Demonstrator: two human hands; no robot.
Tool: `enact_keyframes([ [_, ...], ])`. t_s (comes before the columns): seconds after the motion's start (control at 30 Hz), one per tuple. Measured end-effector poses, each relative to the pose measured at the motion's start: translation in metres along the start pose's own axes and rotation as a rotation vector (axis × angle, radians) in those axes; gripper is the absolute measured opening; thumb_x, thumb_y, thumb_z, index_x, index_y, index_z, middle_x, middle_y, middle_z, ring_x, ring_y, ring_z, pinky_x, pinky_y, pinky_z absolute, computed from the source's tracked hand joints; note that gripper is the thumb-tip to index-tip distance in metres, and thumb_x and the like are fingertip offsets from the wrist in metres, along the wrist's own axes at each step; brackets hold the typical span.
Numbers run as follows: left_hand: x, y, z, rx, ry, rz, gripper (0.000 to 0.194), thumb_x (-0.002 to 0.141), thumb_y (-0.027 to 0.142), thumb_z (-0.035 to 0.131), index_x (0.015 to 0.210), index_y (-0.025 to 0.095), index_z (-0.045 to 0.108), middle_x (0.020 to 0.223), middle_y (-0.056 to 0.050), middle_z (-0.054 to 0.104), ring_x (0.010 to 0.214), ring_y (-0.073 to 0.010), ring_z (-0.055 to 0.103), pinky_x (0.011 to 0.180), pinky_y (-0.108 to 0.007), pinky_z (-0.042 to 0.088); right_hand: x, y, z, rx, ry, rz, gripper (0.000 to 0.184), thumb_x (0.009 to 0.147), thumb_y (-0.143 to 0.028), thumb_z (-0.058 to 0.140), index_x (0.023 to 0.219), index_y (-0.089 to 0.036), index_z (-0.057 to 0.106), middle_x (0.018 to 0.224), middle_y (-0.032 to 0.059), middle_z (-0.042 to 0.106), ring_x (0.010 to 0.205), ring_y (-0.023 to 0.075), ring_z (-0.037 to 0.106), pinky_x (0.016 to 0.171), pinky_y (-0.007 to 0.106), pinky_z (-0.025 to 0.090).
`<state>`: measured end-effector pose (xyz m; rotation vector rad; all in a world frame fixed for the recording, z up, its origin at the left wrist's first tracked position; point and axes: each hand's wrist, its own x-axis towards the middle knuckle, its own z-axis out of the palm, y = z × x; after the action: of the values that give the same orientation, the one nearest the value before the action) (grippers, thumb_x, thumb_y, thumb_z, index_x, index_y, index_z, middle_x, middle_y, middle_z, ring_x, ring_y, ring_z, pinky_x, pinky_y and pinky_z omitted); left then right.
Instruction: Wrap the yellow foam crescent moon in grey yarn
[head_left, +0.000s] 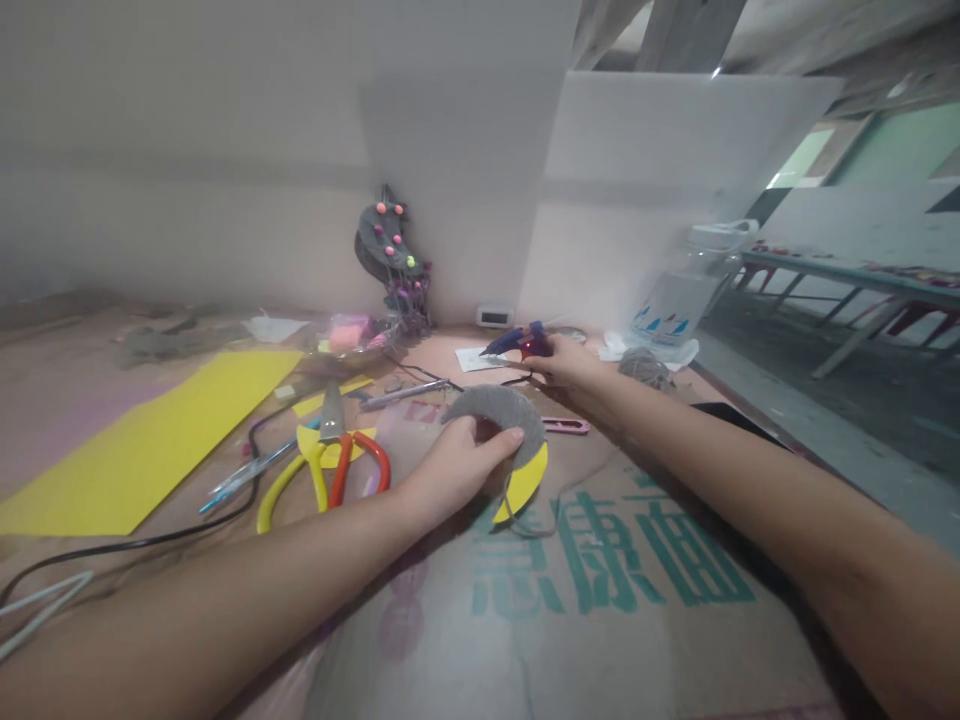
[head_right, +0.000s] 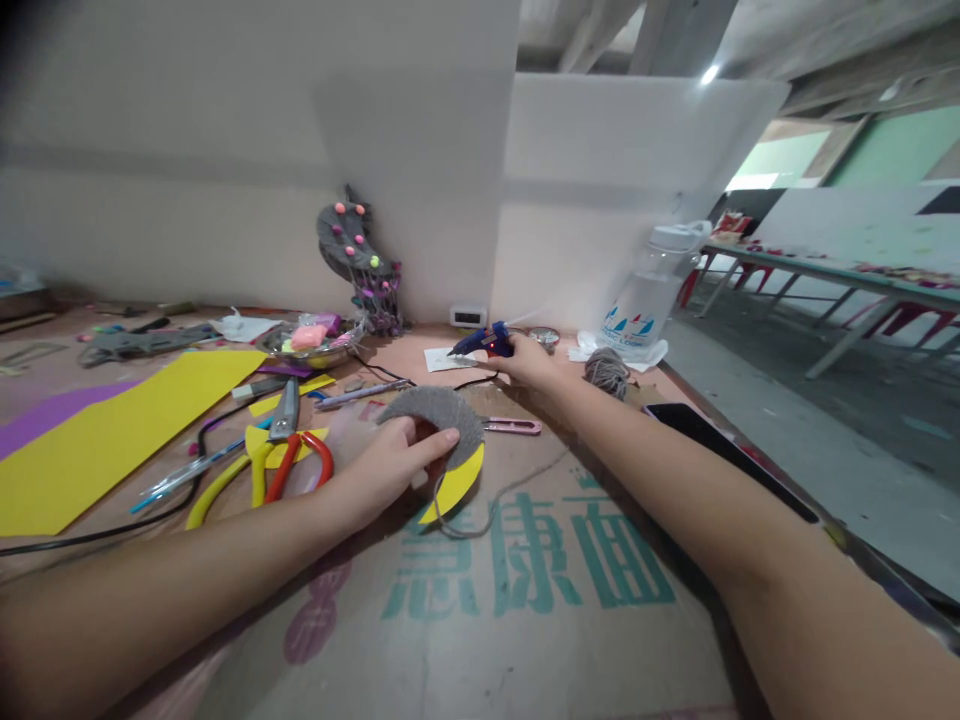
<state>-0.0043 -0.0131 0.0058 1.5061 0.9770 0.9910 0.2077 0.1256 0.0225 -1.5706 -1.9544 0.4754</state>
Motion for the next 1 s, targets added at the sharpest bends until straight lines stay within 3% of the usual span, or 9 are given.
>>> enact_keyframes([
  [0.13, 0.000, -0.002, 0.000, -0.012, -0.016, -0.004, 0.023, 0.084, 0.036, 0.065, 0.091, 0.016, 0.072, 0.086, -0.005, 0.075, 0.072, -0.0172, 0.064, 0.063, -0.025, 0.045, 0.001, 0.004, 0.006, -0.014, 0.034, 0.092, 0.026, 0.084, -0.030, 0.066, 0.104, -0.013, 0.069, 0.066, 0.0054, 0.071, 0.057, 0.0181, 0.064, 0.060, 0.027, 0.050],
  [0.33, 0.001, -0.002, 0.000, -0.015, -0.039, -0.002, 0.022, 0.083, 0.035, 0.066, 0.089, 0.015, 0.072, 0.085, -0.006, 0.075, 0.072, -0.0178, 0.065, 0.062, -0.025, 0.045, -0.005, 0.014, -0.018, -0.042, 0.130, 0.138, 0.020, 0.082, -0.031, 0.069, 0.088, -0.013, 0.071, 0.069, 0.0081, 0.071, 0.069, 0.0211, 0.066, 0.064, 0.027, 0.049],
  [0.47, 0.001, -0.001, 0.000, -0.027, -0.044, -0.017, 0.022, 0.084, 0.037, 0.065, 0.079, 0.015, 0.068, 0.078, -0.004, 0.073, 0.070, -0.0169, 0.063, 0.062, -0.025, 0.044, -0.019, 0.015, -0.029, -0.004, 0.068, 0.117, 0.025, 0.086, -0.035, 0.066, 0.078, -0.013, 0.072, 0.063, 0.0069, 0.069, 0.059, 0.0173, 0.063, 0.058, 0.026, 0.048],
  [0.57, 0.000, -0.002, 0.000, -0.030, -0.054, -0.061, 0.025, 0.085, 0.038, 0.064, 0.076, 0.016, 0.065, 0.075, -0.003, 0.070, 0.069, -0.0163, 0.062, 0.060, -0.025, 0.043, -0.026, 0.016, -0.030, 0.025, 0.025, 0.086, 0.024, 0.086, -0.037, 0.066, 0.087, -0.014, 0.075, 0.072, 0.0066, 0.074, 0.067, 0.0190, 0.066, 0.062, 0.027, 0.051],
  [0.67, -0.002, -0.004, 0.001, -0.013, -0.056, -0.096, 0.025, 0.085, 0.040, 0.065, 0.081, 0.015, 0.066, 0.079, -0.004, 0.072, 0.073, -0.0172, 0.064, 0.062, -0.025, 0.044, -0.024, 0.016, -0.027, 0.044, 0.001, 0.059, 0.027, 0.085, -0.039, 0.068, 0.097, -0.016, 0.075, 0.084, 0.0065, 0.077, 0.080, 0.0222, 0.070, 0.072, 0.030, 0.055],
  [0.77, -0.003, -0.005, 0.001, -0.014, -0.062, -0.137, 0.028, 0.085, 0.041, 0.066, 0.092, 0.015, 0.069, 0.089, -0.006, 0.075, 0.077, -0.0185, 0.066, 0.064, -0.026, 0.046, -0.017, 0.012, -0.021, 0.061, -0.064, 0.059, 0.027, 0.087, -0.042, 0.066, 0.091, -0.018, 0.077, 0.084, 0.0078, 0.078, 0.076, 0.0220, 0.070, 0.070, 0.031, 0.055],
  [0.9, -0.004, -0.004, 0.002, -0.040, -0.088, -0.137, 0.028, 0.085, 0.039, 0.066, 0.098, 0.015, 0.070, 0.099, -0.008, 0.076, 0.084, -0.0188, 0.068, 0.068, -0.026, 0.048, -0.003, 0.005, -0.010, 0.060, -0.128, 0.079, 0.033, 0.090, -0.044, 0.063, 0.080, -0.015, 0.075, 0.070, 0.0098, 0.074, 0.059, 0.0190, 0.065, 0.058, 0.028, 0.051],
  [1.0, -0.004, -0.003, 0.002, -0.031, -0.086, -0.148, 0.027, 0.085, 0.038, 0.065, 0.100, 0.015, 0.070, 0.103, -0.008, 0.076, 0.088, -0.0191, 0.068, 0.069, -0.026, 0.048, 0.010, 0.003, -0.003, 0.035, -0.141, 0.085, 0.032, 0.085, -0.045, 0.070, 0.074, -0.015, 0.072, 0.055, 0.0058, 0.067, 0.049, 0.0166, 0.059, 0.052, 0.026, 0.046],
])
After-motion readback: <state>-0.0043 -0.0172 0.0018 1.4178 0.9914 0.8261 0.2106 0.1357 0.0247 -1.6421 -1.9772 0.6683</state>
